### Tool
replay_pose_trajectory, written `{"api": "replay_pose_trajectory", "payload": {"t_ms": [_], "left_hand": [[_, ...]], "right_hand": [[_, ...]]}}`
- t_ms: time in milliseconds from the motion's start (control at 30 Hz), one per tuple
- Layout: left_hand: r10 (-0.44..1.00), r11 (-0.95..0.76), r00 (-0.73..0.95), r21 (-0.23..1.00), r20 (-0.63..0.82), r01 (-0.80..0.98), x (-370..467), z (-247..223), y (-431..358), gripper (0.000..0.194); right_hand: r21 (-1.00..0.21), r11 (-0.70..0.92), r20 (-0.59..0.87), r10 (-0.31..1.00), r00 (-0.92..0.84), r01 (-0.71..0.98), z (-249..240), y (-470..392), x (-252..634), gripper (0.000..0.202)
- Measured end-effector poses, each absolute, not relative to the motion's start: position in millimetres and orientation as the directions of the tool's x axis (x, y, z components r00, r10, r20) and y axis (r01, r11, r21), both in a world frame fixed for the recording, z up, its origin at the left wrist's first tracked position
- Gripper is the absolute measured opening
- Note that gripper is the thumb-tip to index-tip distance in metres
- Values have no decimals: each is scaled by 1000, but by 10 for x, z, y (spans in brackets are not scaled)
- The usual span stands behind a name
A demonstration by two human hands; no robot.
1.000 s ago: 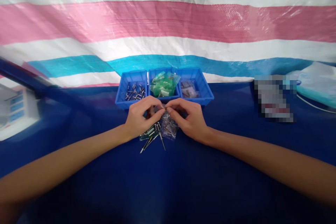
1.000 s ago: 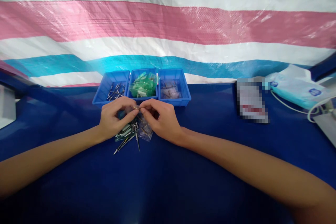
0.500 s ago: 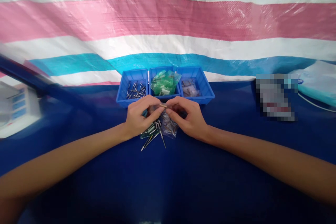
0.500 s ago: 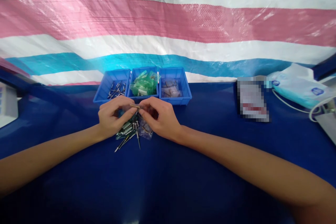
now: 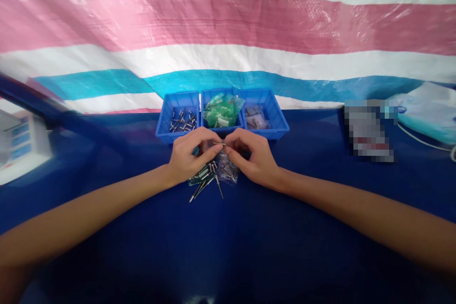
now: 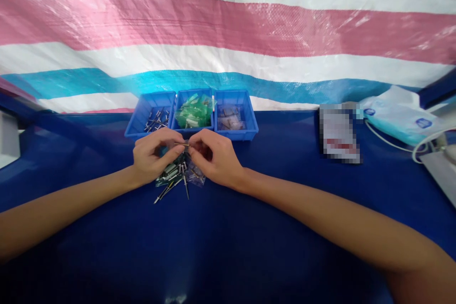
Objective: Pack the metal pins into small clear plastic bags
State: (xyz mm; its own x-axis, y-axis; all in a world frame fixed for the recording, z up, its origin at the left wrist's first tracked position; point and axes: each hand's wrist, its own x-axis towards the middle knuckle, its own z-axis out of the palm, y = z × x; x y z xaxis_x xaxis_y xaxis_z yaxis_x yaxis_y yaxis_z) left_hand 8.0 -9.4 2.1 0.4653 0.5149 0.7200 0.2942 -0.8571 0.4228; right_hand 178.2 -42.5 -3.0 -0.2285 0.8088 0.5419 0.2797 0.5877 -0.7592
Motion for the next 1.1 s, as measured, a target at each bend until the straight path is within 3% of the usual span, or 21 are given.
{"api": "replay_pose_trajectory", "payload": {"t_ms": [333,900,1100], "left_hand": [[565,-823,451,438,690,361,104,40,-108,7],[513,-858,411,436,753,272,74,-3,-72,6],[553,-831,398,451,732,326,85,17,-96,8]], "right_hand": [[-799,548,511,836,-201,247,-50,-426,1804,4],[-782,561,520,827,-212,272,-58,-403,1767,9],[-783,565,524,824,-213,261,-57,-415,1779,7]]}}
